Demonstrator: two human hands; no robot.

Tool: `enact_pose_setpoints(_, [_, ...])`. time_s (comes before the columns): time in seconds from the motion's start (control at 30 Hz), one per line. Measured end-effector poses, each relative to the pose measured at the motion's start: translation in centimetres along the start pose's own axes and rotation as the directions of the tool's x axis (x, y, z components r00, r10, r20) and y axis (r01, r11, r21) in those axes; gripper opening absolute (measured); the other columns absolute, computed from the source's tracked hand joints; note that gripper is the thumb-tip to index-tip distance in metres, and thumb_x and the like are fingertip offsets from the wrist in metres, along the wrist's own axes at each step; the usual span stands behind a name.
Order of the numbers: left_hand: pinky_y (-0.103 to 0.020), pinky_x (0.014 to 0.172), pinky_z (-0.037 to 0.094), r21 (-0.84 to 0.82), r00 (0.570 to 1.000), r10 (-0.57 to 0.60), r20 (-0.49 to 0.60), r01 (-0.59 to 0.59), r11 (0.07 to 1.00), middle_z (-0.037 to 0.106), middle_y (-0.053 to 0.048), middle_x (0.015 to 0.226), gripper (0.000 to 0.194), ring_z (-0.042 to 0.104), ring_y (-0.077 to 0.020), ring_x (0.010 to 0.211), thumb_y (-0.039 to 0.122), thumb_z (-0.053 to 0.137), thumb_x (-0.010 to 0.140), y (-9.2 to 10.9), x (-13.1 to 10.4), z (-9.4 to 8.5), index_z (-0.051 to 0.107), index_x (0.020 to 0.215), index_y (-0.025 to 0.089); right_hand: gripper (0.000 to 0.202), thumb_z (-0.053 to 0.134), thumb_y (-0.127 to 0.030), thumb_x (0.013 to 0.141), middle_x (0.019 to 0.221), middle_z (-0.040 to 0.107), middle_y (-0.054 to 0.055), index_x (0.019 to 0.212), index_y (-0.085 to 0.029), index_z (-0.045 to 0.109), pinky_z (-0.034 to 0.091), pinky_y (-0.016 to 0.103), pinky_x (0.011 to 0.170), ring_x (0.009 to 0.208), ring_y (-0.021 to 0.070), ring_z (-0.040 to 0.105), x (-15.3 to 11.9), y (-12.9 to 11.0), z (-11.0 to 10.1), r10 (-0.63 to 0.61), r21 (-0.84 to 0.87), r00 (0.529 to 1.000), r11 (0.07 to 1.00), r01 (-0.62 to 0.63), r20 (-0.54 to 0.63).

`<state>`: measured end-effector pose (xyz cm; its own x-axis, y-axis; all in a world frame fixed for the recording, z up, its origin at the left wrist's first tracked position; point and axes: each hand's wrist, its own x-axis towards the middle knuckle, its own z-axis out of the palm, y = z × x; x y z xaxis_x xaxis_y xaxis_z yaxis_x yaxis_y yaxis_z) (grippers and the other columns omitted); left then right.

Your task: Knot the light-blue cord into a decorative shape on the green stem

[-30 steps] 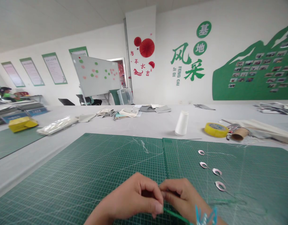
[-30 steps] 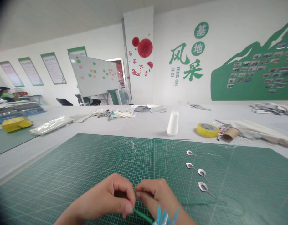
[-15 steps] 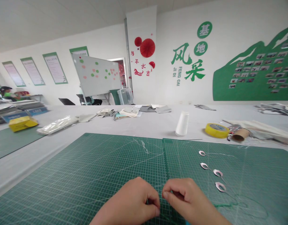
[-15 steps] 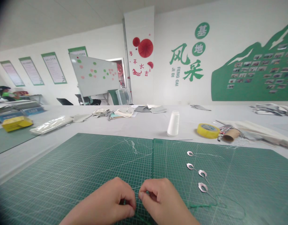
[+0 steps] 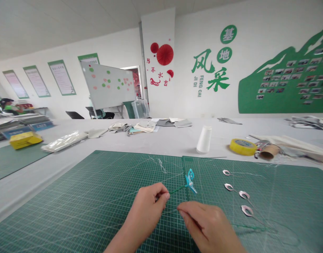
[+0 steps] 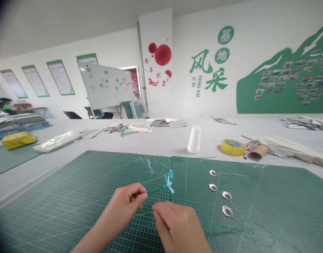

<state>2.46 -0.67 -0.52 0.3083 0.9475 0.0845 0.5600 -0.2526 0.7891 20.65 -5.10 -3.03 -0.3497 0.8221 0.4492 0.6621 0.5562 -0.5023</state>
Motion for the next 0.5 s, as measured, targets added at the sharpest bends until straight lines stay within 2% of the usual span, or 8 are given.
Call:
enact_pose_setpoints(0.1, [-0.023, 0.056, 0.034, -0.144, 0.999, -0.018, 0.035, 0.023, 0.989, 0.055, 0.002, 0.060, 0.018, 0.047, -0.0120, 0.058, 0.025, 0.051, 0.083, 0.40, 0.10, -0.02, 0.057, 0.069, 0.017, 0.028, 0.038, -0.018, 0.093, 0.070, 0.069, 0.002, 0.083, -0.021, 0.065, 0.044, 0.023, 0.058, 0.063, 0.0143, 0.064, -0.08, -0.25, 0.19, -0.028, -0.009, 0.999, 1.000, 0.029, 0.024])
enact_pose_setpoints(0.2, [-0.023, 0.057, 0.034, -0.267, 0.993, -0.020, 0.116, 0.050, 0.962, 0.055, 0.002, 0.061, 0.016, 0.045, -0.0110, 0.058, 0.023, 0.053, 0.082, 0.75, 0.03, -0.11, 0.057, 0.069, 0.016, 0.031, 0.038, -0.017, 0.092, 0.067, 0.068, 0.002, 0.075, -0.020, 0.064, 0.044, 0.022, 0.057, 0.061, 0.0139, 0.063, -0.12, -0.32, 0.33, -0.035, -0.030, 0.998, 0.999, 0.036, 0.046])
enact_pose_setpoints(0.37, [-0.021, 0.051, 0.028, -0.405, 0.970, -0.061, 0.236, 0.155, 0.901, 0.054, 0.004, 0.061, 0.012, 0.032, -0.0069, 0.048, 0.025, 0.054, 0.082, 0.96, -0.23, -0.36, 0.056, 0.074, 0.016, 0.030, 0.039, -0.016, 0.091, 0.066, 0.067, 0.001, 0.075, -0.020, 0.064, 0.043, 0.022, 0.057, 0.061, 0.0136, 0.063, -0.08, 0.04, 0.42, 0.037, -0.022, 0.998, 0.999, -0.036, 0.059])
enact_pose_setpoints(0.5, [-0.020, 0.048, 0.024, -0.465, 0.963, -0.055, 0.264, 0.177, 0.867, 0.054, 0.005, 0.063, 0.011, 0.027, -0.0052, 0.045, 0.026, 0.056, 0.080, 0.88, -0.17, -0.47, 0.055, 0.078, 0.016, 0.029, 0.040, -0.015, 0.090, 0.069, 0.068, 0.001, 0.077, -0.021, 0.065, 0.043, 0.022, 0.059, 0.064, 0.0144, 0.064, 0.03, 0.41, 0.52, 0.097, -0.005, 0.992, 0.995, -0.097, 0.080])
